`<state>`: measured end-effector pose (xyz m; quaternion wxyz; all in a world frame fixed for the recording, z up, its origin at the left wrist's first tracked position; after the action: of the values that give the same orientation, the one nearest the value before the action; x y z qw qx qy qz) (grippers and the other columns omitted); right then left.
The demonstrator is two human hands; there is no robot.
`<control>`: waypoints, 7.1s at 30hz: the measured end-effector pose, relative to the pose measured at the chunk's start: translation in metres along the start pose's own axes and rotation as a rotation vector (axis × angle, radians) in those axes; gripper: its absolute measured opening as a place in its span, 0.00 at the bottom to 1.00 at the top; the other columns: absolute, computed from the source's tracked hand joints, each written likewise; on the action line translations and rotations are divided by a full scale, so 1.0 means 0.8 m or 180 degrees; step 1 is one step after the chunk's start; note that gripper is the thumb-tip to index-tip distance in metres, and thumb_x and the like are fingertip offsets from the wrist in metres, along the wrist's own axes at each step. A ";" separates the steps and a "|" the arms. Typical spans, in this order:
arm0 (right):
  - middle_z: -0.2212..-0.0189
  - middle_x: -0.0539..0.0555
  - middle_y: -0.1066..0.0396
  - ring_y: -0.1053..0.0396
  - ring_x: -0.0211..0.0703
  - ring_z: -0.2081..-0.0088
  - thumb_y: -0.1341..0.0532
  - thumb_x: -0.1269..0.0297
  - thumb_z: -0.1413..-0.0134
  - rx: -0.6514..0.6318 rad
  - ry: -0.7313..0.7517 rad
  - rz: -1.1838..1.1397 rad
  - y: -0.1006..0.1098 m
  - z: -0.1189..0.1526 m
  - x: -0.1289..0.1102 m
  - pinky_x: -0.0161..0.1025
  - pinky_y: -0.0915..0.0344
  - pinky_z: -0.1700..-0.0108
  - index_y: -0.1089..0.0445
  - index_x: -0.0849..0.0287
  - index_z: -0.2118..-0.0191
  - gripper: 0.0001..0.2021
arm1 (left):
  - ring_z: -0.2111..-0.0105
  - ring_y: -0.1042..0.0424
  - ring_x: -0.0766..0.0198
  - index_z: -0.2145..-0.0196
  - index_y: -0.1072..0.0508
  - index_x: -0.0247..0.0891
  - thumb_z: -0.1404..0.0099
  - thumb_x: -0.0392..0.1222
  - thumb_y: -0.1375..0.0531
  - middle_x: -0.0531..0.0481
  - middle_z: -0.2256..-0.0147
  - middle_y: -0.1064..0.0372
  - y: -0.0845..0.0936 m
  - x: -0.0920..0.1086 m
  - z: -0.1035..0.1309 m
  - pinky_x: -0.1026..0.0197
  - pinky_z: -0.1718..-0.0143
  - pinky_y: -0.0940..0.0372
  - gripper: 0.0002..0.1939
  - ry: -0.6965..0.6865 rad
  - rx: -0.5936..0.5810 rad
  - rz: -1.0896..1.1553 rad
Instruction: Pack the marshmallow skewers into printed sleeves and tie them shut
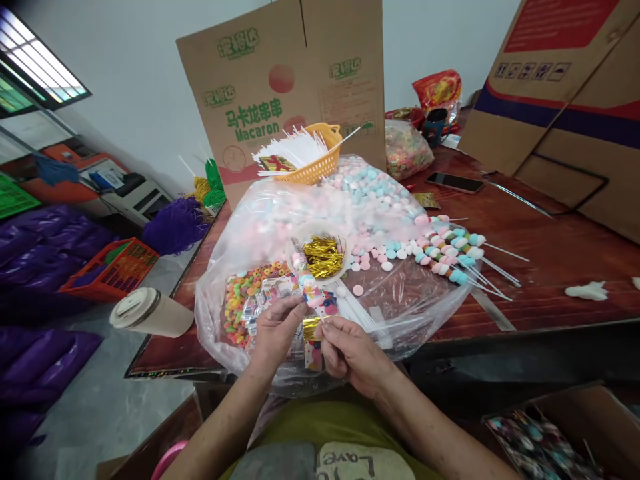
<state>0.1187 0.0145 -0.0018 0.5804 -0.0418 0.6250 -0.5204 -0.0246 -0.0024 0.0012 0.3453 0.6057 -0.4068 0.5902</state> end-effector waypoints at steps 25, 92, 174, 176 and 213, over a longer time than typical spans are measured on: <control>0.92 0.40 0.44 0.59 0.25 0.90 0.39 0.56 0.49 -0.0090 0.0004 -0.0169 -0.015 0.006 0.002 0.28 0.60 0.86 0.37 0.60 0.70 0.12 | 0.66 0.27 0.59 0.64 0.29 0.39 0.41 0.31 0.45 0.44 0.68 0.26 -0.002 0.032 0.004 0.58 0.62 0.34 0.09 -0.2675 -0.0322 -0.2603; 0.68 0.56 0.27 0.35 0.42 0.69 0.48 0.70 0.42 0.0028 0.3788 0.6519 -0.001 0.032 -0.081 0.42 0.44 0.65 0.36 0.62 0.57 0.09 | 0.67 0.26 0.51 0.66 0.29 0.39 0.41 0.54 0.44 0.45 0.69 0.25 -0.009 0.093 -0.019 0.58 0.70 0.36 0.15 -0.0714 -0.2694 -0.5087; 0.61 0.58 0.31 0.35 0.44 0.62 0.49 0.76 0.49 -0.0893 0.2395 0.6496 -0.012 0.056 -0.082 0.40 0.42 0.63 0.36 0.60 0.51 0.19 | 0.67 0.34 0.66 0.68 0.30 0.34 0.43 0.40 0.42 0.54 0.68 0.30 -0.025 0.070 0.004 0.66 0.64 0.38 0.07 0.0199 -0.3031 -0.1809; 0.62 0.57 0.31 0.36 0.44 0.64 0.48 0.77 0.52 -0.0956 0.2124 0.6750 -0.010 0.050 -0.076 0.41 0.42 0.63 0.35 0.59 0.52 0.20 | 0.68 0.34 0.66 0.67 0.30 0.34 0.44 0.39 0.42 0.53 0.68 0.30 -0.023 0.067 0.003 0.65 0.65 0.39 0.07 -0.0039 -0.2990 -0.2206; 0.81 0.45 0.48 0.49 0.32 0.77 0.51 0.63 0.39 -0.0629 0.1474 0.5197 -0.002 -0.007 -0.111 0.31 0.51 0.74 0.47 0.58 0.77 0.15 | 0.78 0.41 0.73 0.69 0.25 0.33 0.45 0.47 0.38 0.55 0.77 0.33 0.018 0.050 -0.043 0.68 0.76 0.46 0.13 0.1159 -0.2422 -0.0932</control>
<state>0.1420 0.0757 0.0581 0.6248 0.4786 0.6046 0.1224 -0.0539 0.0188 0.0427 0.6895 0.3731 -0.4375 0.4404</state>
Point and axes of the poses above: each hand's wrist, its own z-axis away from the middle knuckle, its own y-axis out of the back of the hand, x = y × z, the point moved 2 cm from there along -z, towards the middle knuckle
